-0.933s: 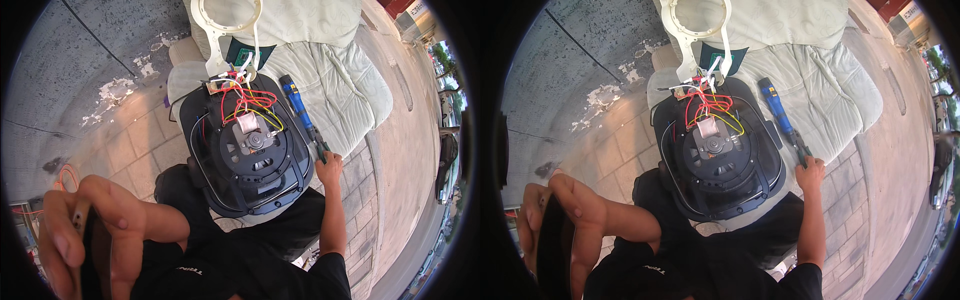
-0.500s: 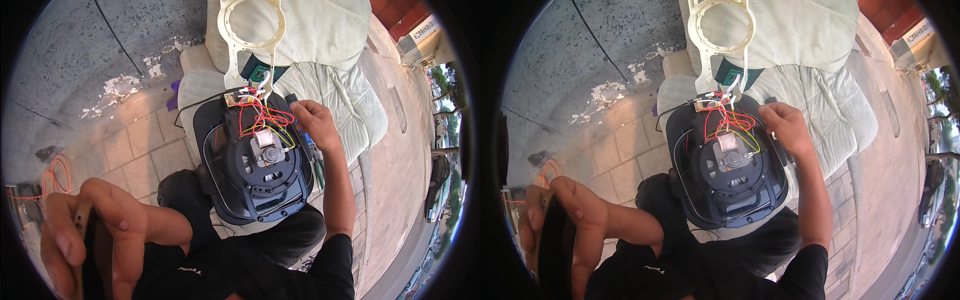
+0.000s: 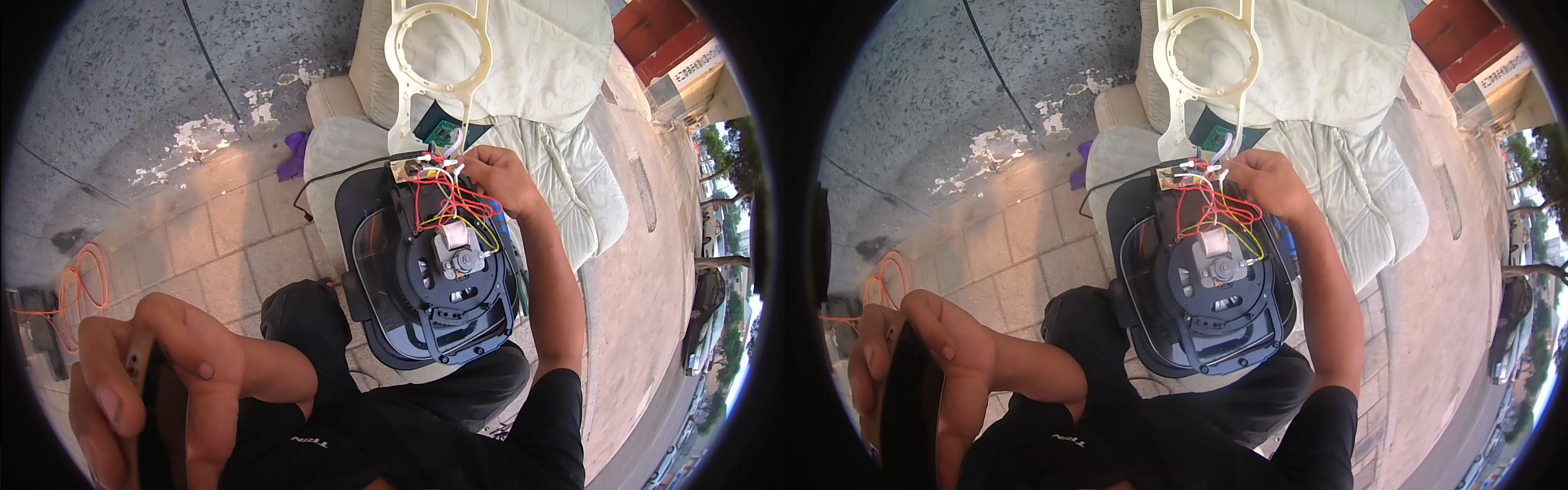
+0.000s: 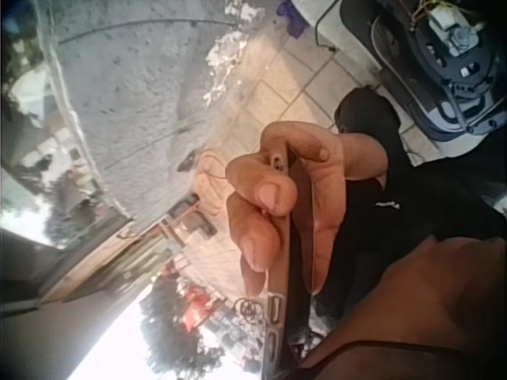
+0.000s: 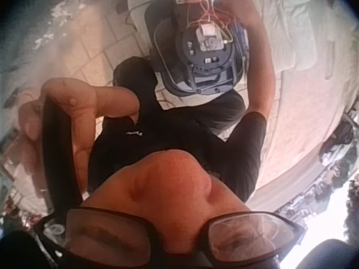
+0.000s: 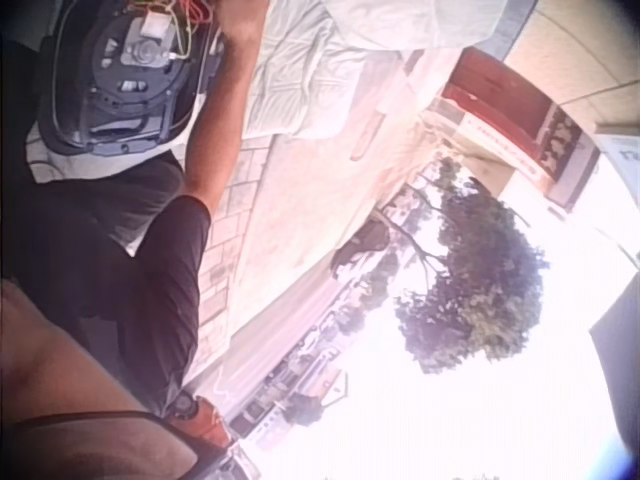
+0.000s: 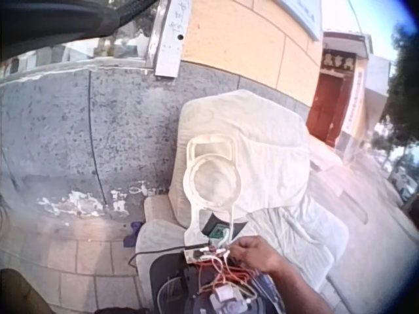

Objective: The person repairs an electric scooter motor by stripping wires and connecting them to a circuit board. They use pliers and a screwdriver to manipulate the wires and components, then reassemble the motor housing.

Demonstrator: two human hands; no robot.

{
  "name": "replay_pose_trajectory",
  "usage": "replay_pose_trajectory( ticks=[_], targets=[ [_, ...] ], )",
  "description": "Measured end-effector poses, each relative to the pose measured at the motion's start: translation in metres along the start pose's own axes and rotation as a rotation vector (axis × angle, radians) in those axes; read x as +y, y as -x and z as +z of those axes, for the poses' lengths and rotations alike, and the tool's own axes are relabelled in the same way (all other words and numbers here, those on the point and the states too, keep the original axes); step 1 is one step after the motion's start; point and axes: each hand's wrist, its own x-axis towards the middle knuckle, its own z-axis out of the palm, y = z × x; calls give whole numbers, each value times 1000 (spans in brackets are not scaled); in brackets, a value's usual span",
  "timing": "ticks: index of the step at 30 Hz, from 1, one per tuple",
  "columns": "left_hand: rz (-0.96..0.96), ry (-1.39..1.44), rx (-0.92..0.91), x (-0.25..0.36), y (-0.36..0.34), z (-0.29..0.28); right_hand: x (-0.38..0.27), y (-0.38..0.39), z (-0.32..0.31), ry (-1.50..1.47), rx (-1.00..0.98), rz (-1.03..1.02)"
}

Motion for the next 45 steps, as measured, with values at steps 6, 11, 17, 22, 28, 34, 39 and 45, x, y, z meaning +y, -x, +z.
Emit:
replay_pose_trajectory(
  ticks=[6, 11, 17, 22, 28, 34, 39, 45],
  targets=[
    [-18, 40, 0, 0, -5, 1, -7, 7, -5, 0, -106, -74],
    [-19, 50, 6, -2, -5, 3, -4, 18, -7, -71, -144, -128],
    [-40, 44, -26, -4, -2, 5, 6, 21, -10, -103, -167, -138],
    [-70, 54, -59, -7, -2, 8, 18, 28, -15, -192, -125, -80],
    [-72, 64, -43, -9, 1, 12, 30, 33, -19, -291, -108, -81],
    [-74, 60, -36, -10, 3, 12, 31, 32, -20, -299, -144, -56],
    [-71, 48, -33, -11, 1, 13, 34, 6, -30, -165, 28, 24],
    [-44, 19, -3, -11, 1, 10, 52, -54, -32, -107, 307, 83]
  ],
)
